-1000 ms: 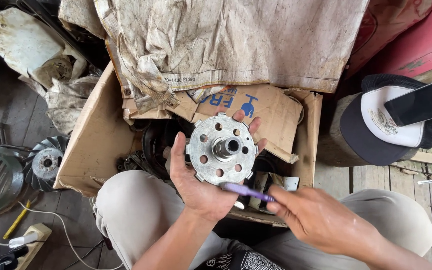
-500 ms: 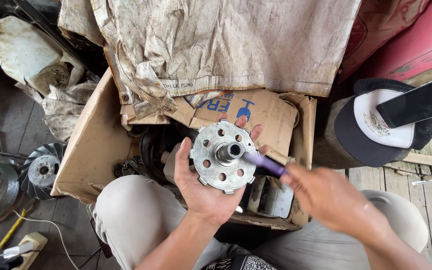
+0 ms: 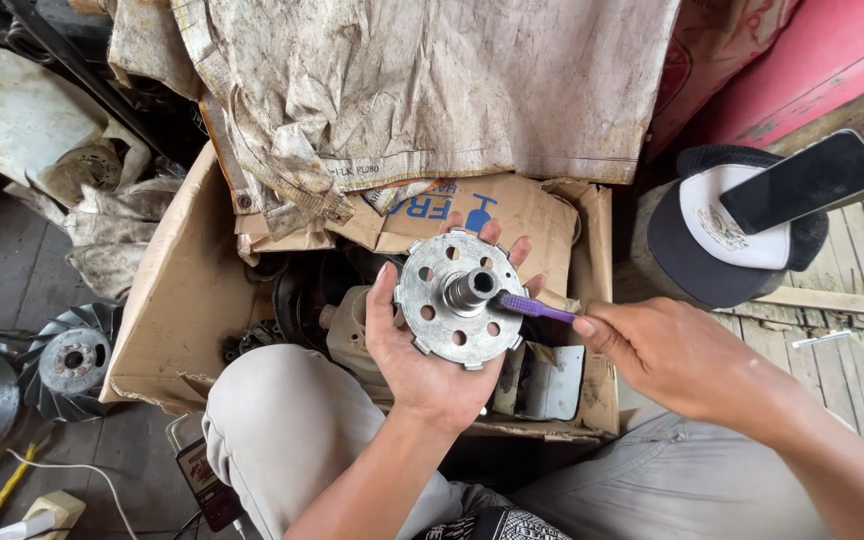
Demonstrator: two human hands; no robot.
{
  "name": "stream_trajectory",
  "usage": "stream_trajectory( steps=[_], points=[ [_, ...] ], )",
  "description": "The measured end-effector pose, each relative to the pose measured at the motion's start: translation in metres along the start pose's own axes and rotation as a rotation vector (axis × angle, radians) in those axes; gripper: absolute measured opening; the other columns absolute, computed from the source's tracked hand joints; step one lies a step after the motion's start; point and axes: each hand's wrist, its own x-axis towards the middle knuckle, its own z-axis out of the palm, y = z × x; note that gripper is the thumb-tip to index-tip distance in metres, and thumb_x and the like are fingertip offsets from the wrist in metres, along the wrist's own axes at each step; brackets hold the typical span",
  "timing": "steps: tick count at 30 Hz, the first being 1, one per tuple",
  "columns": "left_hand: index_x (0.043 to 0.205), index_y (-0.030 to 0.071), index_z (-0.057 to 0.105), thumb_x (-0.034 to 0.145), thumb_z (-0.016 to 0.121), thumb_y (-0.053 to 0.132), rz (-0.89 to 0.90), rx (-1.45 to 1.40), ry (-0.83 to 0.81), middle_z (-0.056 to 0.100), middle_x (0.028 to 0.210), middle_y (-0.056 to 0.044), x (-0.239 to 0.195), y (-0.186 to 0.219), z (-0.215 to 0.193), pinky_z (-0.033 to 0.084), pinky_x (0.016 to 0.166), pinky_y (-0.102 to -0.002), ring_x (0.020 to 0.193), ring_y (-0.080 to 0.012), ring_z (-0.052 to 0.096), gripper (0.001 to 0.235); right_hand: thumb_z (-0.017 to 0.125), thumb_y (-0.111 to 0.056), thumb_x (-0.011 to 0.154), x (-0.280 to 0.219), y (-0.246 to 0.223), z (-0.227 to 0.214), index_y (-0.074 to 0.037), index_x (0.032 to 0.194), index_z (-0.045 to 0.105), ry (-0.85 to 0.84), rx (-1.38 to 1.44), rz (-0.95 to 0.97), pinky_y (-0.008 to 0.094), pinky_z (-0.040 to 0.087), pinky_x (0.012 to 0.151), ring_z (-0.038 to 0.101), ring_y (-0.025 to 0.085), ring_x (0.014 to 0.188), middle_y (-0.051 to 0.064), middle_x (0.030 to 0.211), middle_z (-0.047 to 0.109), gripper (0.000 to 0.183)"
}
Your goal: Cleaning a motorcycle clutch pressure plate using a toothbrush to remove dirt and grime.
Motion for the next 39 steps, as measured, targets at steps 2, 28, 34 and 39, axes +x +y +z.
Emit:
stream_trajectory(
  steps=[2, 28, 34, 39],
  points=[
    [0.145, 0.010, 0.051, 0.098, 0.048, 0.048, -0.003, -0.015, -0.022, 0.058, 0.141, -0.019, -0.001, -0.001, -0.004, 0.042, 0.111, -0.061, 0.135, -0.0410, 0.052, 0.061, 0.043, -0.052, 0.101, -0.010, -0.008, -0.003, -0.014, 0.080, 0.066, -0.041, 0.010, 0.005, 0.044, 0.047, 0.066, 0.061, 0.032, 0.059, 0.007, 0.064, 0.074, 0.049],
    [0.145, 0.005, 0.050, 0.098, 0.045, 0.049, -0.050, 0.006, -0.004, 0.059, 0.140, -0.020, -0.011, -0.023, -0.004, 0.051, 0.099, -0.059, 0.128, -0.0407, 0.057, 0.065, 0.051, -0.051, 0.098, 0.002, 0.024, 0.001, -0.013, 0.076, 0.068, -0.057, -0.022, -0.239, 0.041, 0.048, 0.063, 0.059, 0.025, 0.056, 0.004, 0.063, 0.071, 0.047],
    [0.145, 0.012, 0.052, 0.097, 0.049, 0.049, -0.076, 0.020, 0.052, 0.059, 0.139, -0.018, -0.004, -0.030, -0.016, 0.052, 0.097, -0.058, 0.127, -0.0413, 0.057, 0.060, 0.056, -0.048, 0.098, 0.005, 0.010, 0.001, -0.010, 0.077, 0.068, -0.101, 0.049, -0.271, 0.040, 0.049, 0.064, 0.055, 0.031, 0.057, 0.008, 0.063, 0.070, 0.045],
    [0.148, 0.011, 0.050, 0.098, 0.045, 0.049, -0.086, 0.008, 0.069, 0.059, 0.137, -0.018, -0.006, -0.027, -0.010, 0.050, 0.099, -0.057, 0.126, -0.0403, 0.056, 0.063, 0.050, -0.051, 0.097, 0.011, 0.004, 0.006, -0.018, 0.082, 0.070, -0.050, -0.050, -0.240, 0.044, 0.051, 0.072, 0.068, 0.031, 0.072, 0.001, 0.076, 0.077, 0.041]
  ],
)
